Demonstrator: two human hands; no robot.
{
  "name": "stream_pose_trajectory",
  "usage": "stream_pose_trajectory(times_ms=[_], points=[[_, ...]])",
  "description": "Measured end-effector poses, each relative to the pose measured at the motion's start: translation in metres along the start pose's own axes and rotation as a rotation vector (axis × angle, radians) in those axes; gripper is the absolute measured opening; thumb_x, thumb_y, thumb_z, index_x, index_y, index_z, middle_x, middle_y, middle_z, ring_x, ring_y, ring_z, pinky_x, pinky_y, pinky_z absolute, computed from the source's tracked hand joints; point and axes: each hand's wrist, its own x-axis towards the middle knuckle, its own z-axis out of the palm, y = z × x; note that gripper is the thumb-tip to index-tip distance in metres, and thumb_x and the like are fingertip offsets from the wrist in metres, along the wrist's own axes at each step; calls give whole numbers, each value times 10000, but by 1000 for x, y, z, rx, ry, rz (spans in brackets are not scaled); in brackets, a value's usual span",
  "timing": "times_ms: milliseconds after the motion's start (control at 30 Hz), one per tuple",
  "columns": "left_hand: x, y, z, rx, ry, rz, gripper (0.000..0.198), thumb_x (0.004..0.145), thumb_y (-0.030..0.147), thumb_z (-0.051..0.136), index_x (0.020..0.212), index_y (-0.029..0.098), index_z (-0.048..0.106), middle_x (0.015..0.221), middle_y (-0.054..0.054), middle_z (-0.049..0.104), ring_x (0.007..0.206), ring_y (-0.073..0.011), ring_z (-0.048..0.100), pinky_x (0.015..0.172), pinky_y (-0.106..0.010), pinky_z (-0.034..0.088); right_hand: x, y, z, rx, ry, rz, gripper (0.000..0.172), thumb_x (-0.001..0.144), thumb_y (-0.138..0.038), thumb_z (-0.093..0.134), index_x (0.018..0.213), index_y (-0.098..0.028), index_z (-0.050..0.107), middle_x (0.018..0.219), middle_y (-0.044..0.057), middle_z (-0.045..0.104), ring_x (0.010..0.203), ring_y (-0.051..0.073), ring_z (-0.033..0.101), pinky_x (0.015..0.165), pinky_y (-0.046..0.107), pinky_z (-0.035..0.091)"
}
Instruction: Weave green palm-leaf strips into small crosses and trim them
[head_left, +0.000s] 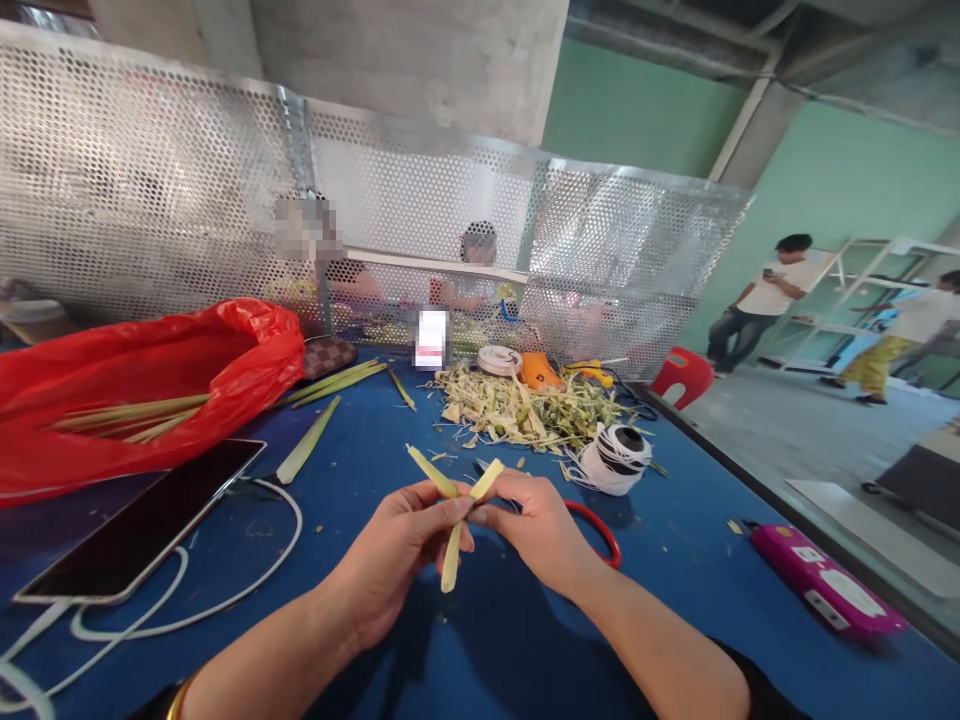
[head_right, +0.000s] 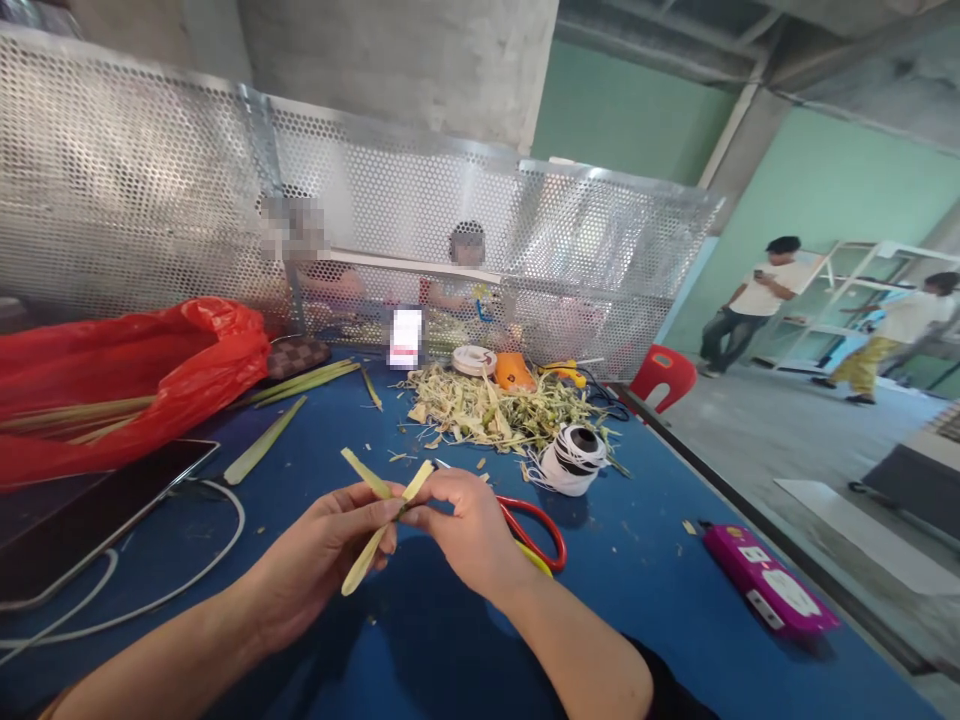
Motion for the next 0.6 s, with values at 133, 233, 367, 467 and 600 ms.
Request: stream_pose_trajectory(times_ms=[133, 233, 367, 467, 600], points=[[-1, 1, 1, -15, 17, 9, 239, 661, 307, 746, 836, 167, 663, 574, 1, 626, 494, -91, 527, 506, -193, 409, 2, 12, 6, -32, 16, -60, 173, 841, -326, 592, 778, -250, 734, 756, -1, 685, 762, 166, 603, 932, 366, 358], [-2, 2, 3, 37, 52, 41, 259, 641, 326, 754, 822, 172, 652, 578, -3, 642, 494, -100, 537, 504, -199, 409, 3, 17, 10, -14, 22, -51, 169, 854, -297, 576, 799, -277, 734, 755, -19, 686, 810, 174, 621, 1003, 403, 298], [-3, 2, 6, 131, 94, 115, 270, 653, 342, 731, 826, 157, 637, 540, -10, 642, 483, -113, 544, 497, -208, 420, 2, 9, 7, 64, 4, -66, 146, 829, -245, 592, 889, -261, 724, 887, 4, 700, 902, 188, 617, 954, 367, 371], [-2, -1, 7, 202, 115, 121, 310, 661, 359, 715, 860, 138, 628, 544, -17, 653, 426, -111, 529, 473, -223, 431, 0, 4, 4, 170, 21, -9, 211, 797, -217, 601, 987, -230, 693, 1012, 33, 683, 945, 190, 611, 885, 329, 437], [2, -5, 6, 283, 84, 31, 320, 673, 322, 702, 905, 117, 622, 616, -35, 682, 405, -105, 558, 480, -225, 452, 0, 10, 6, 149, 87, 49, 135, 790, -208, 600, 840, -204, 726, 851, 23, 702, 821, 167, 635, 779, 276, 468]])
